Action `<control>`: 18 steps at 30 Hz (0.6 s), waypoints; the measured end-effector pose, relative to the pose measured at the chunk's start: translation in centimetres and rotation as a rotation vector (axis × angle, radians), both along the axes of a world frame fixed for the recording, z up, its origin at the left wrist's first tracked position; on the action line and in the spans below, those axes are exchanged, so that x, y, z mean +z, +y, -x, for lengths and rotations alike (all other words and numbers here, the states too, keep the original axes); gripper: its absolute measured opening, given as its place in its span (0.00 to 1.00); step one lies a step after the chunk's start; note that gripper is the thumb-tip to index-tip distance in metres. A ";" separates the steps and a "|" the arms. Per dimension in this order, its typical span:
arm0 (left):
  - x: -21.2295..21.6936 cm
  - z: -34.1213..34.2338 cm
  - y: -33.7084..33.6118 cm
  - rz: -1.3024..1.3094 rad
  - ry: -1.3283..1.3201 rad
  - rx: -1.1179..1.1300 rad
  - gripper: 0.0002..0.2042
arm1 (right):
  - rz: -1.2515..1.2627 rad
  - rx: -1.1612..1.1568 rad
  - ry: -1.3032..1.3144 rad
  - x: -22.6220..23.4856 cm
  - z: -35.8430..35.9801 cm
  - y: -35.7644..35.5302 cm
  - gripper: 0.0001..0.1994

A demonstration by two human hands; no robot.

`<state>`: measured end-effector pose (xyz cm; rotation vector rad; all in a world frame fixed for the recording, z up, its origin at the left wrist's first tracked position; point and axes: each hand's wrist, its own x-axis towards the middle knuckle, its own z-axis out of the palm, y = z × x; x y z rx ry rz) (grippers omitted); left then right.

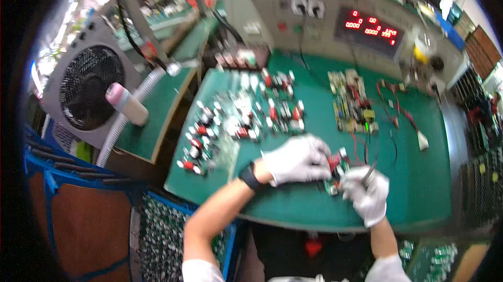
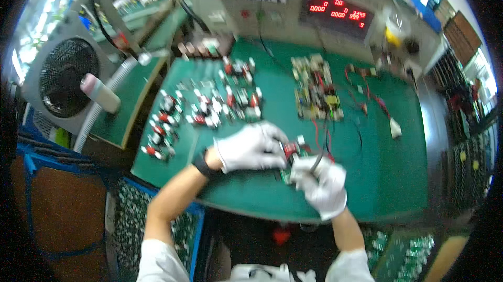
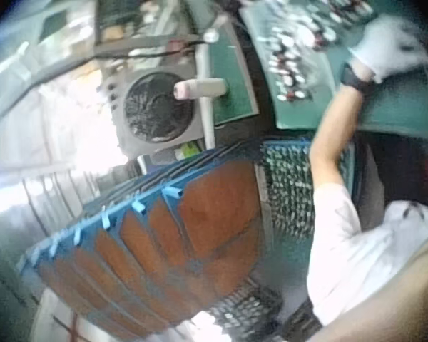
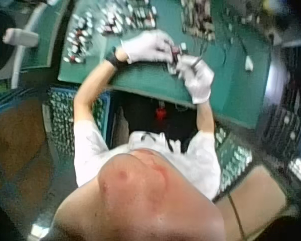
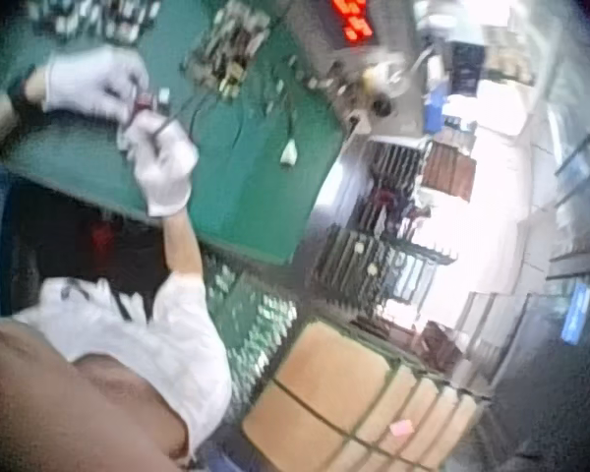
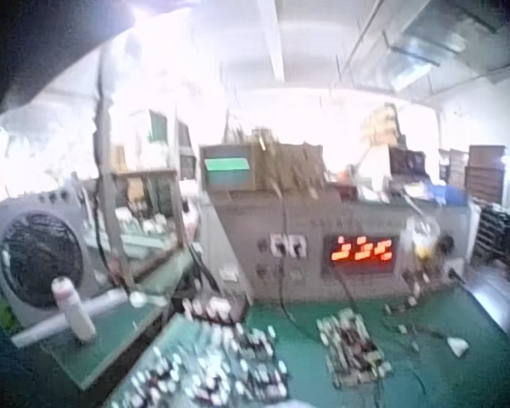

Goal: The person tests circuit boards on a workbench by connecting wire leads and applying a test probe to them, then turns to assemble and sort circuit boards from a tray by hand.

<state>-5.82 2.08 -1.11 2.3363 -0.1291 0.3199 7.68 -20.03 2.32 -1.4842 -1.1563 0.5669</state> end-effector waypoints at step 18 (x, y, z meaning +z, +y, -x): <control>0.2 -0.2 -1.3 -0.173 -0.015 0.208 0.15 | -0.002 0.043 -0.108 -0.3 -4.6 4.5 0.13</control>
